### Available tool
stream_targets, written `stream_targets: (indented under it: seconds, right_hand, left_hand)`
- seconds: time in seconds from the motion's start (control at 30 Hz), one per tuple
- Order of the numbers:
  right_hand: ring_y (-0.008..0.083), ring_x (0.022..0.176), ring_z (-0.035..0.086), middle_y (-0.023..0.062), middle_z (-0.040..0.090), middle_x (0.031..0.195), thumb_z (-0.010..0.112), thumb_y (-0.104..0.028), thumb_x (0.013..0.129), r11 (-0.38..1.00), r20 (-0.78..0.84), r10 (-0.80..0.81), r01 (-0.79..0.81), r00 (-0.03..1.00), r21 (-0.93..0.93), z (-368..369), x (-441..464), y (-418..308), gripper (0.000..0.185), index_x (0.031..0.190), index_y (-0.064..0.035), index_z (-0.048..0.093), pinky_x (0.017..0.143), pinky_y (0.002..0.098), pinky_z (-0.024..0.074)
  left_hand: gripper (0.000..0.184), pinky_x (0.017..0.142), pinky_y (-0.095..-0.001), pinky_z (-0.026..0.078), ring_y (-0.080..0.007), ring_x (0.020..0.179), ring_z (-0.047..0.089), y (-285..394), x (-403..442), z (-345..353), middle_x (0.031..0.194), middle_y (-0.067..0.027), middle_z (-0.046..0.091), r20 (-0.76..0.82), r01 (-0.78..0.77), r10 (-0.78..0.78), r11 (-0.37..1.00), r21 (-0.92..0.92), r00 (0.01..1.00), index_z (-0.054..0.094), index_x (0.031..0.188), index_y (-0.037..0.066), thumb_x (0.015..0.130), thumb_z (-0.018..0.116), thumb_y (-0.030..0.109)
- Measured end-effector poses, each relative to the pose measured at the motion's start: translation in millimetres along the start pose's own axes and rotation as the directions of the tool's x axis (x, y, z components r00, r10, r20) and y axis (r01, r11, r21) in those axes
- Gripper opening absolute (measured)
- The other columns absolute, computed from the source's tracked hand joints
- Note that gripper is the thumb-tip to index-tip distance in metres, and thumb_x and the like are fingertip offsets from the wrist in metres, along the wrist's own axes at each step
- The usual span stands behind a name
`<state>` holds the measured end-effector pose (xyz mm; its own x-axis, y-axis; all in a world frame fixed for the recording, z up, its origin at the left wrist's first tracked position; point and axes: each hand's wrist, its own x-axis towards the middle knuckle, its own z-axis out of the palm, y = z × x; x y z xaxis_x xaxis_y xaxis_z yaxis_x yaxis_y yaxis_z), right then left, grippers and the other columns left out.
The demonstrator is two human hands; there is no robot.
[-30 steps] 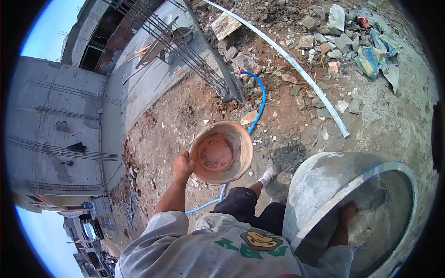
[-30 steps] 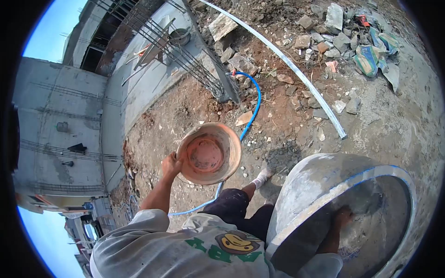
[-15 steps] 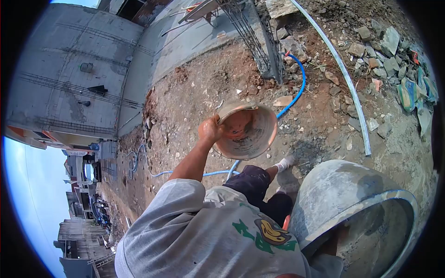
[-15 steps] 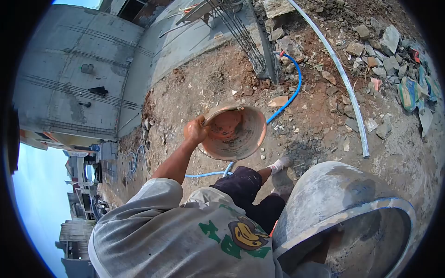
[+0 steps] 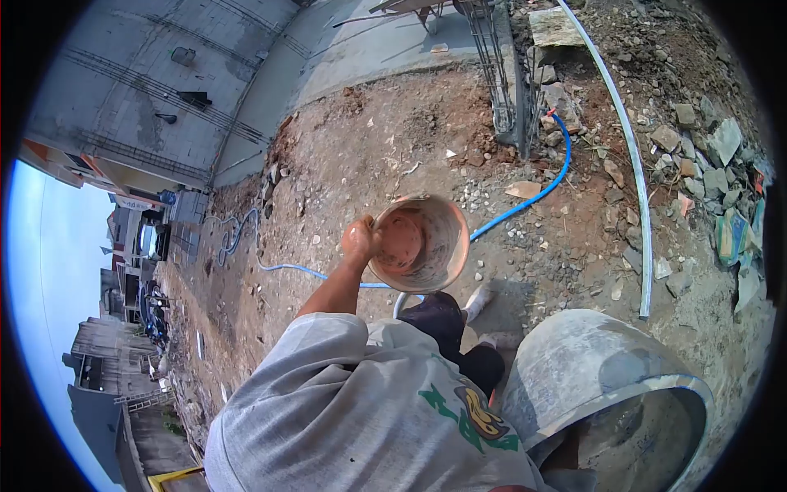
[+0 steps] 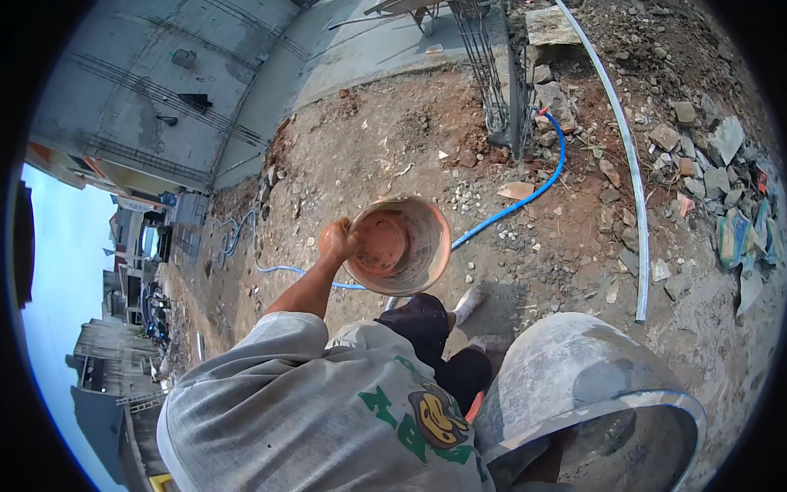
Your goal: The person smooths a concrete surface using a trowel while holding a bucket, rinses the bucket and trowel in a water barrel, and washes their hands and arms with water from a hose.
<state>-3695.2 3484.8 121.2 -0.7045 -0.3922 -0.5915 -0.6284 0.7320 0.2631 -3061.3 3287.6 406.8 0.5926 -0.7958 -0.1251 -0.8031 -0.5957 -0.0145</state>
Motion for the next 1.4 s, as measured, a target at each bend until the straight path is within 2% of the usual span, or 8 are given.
stream_targets:
  seconds: [0.63, 0.7, 0.8, 0.93, 1.07, 1.2, 1.3, 1.4]
  right_hand:
    - [0.0220, 0.050, 0.058, 0.0120, 0.060, 0.060, 0.063, -0.018, 0.075, 0.978, 0.245, 0.055, -0.101, 0.968, 0.182, -121.5, -114.2, 147.0, 0.019, 0.076, 0.0007, 0.066, 0.043, 0.0351, 0.0436]
    - [0.0218, 0.048, 0.058, 0.0120, 0.060, 0.058, 0.063, -0.017, 0.074, 0.985, 0.239, 0.068, -0.104, 0.968, 0.139, -159.4, -170.7, 175.2, 0.018, 0.075, 0.0012, 0.066, 0.041, 0.0347, 0.0438]
    - [0.0316, 0.075, 0.065, 0.0191, 0.065, 0.077, 0.061, -0.028, 0.074, 0.958, -0.060, 0.059, -0.073, 0.996, -0.279, -229.9, -278.3, 158.5, 0.026, 0.080, -0.0031, 0.068, 0.063, 0.0416, 0.0507]
    - [0.0346, 0.088, 0.063, 0.0225, 0.063, 0.093, 0.054, -0.019, 0.071, 0.903, -0.315, 0.368, -0.417, 0.875, -0.103, -302.6, -394.9, 109.4, 0.029, 0.090, 0.0012, 0.063, 0.072, 0.0425, 0.0508]
    - [0.0331, 0.095, 0.061, 0.0193, 0.063, 0.101, 0.052, -0.018, 0.073, 0.890, -0.453, 0.434, -0.450, 0.779, 0.078, -323.8, -455.8, 81.6, 0.033, 0.100, -0.0041, 0.063, 0.079, 0.0412, 0.0494]
    - [0.0336, 0.099, 0.059, 0.0195, 0.063, 0.103, 0.055, -0.019, 0.073, 0.858, -0.488, 0.511, -0.451, 0.708, 0.244, -326.0, -479.3, 64.5, 0.034, 0.103, -0.0047, 0.063, 0.082, 0.0417, 0.0481]
    - [0.0282, 0.079, 0.065, 0.0158, 0.066, 0.087, 0.059, -0.017, 0.073, 0.930, -0.684, 0.317, -0.076, 0.656, 0.359, -320.2, -467.3, 38.7, 0.031, 0.101, -0.0046, 0.063, 0.070, 0.0380, 0.0508]
    - [0.0176, 0.055, 0.058, 0.0077, 0.060, 0.068, 0.062, -0.015, 0.074, 0.508, -0.506, 0.211, 0.349, 0.836, 0.788, -340.7, -475.9, -38.2, 0.029, 0.101, -0.0061, 0.062, 0.055, 0.0304, 0.0485]
  left_hand:
    - [0.023, 0.078, -0.0423, 0.047, -0.0347, 0.089, 0.059, -96.9, 43.5, 51.6, 0.101, -0.0128, 0.058, 0.073, 0.113, -0.101, 0.976, -0.185, 0.992, 0.062, 0.091, 0.013, 0.070, 0.064, 0.023]
    - [0.021, 0.065, -0.0437, 0.046, -0.0371, 0.071, 0.060, -109.5, 57.2, 74.9, 0.075, -0.0150, 0.062, 0.069, 0.038, -0.021, 0.964, -0.261, 0.997, 0.060, 0.079, 0.005, 0.067, 0.065, 0.021]
    - [0.027, 0.061, -0.0444, 0.045, -0.0345, 0.064, 0.061, -124.5, 79.3, 94.6, 0.072, -0.0190, 0.064, 0.122, 0.050, -0.008, 0.937, -0.345, 0.992, 0.059, 0.073, -0.002, 0.066, 0.062, 0.023]
    - [0.038, 0.048, -0.0358, 0.044, -0.0249, 0.061, 0.055, -179.4, 117.4, 112.6, 0.082, -0.0150, 0.058, 0.482, 0.441, -0.106, 0.605, -0.663, 0.870, 0.054, 0.095, -0.005, 0.066, 0.066, 0.018]
    - [0.039, 0.042, -0.0321, 0.038, -0.0201, 0.051, 0.050, -277.0, 212.0, 202.6, 0.071, -0.0124, 0.056, 0.373, 0.179, 0.083, 0.770, -0.613, 0.924, 0.052, 0.095, -0.005, 0.066, 0.067, 0.017]
    - [0.035, 0.039, -0.0309, 0.033, -0.0173, 0.044, 0.045, -238.9, 182.8, 108.0, 0.062, -0.0090, 0.054, 0.443, 0.427, -0.097, 0.510, -0.746, 0.891, 0.053, 0.089, -0.005, 0.066, 0.067, 0.018]
    - [0.031, 0.038, -0.0303, 0.032, -0.0171, 0.042, 0.041, -267.0, 210.0, 122.1, 0.062, -0.0083, 0.052, 0.374, 0.313, -0.061, 0.679, -0.664, 0.926, 0.052, 0.085, -0.003, 0.068, 0.068, 0.017]
    - [0.029, 0.040, -0.0291, 0.033, -0.0167, 0.045, 0.042, -269.6, 205.0, 92.7, 0.064, -0.0081, 0.052, 0.423, 0.446, -0.151, 0.415, -0.793, 0.893, 0.052, 0.083, -0.002, 0.068, 0.068, 0.017]
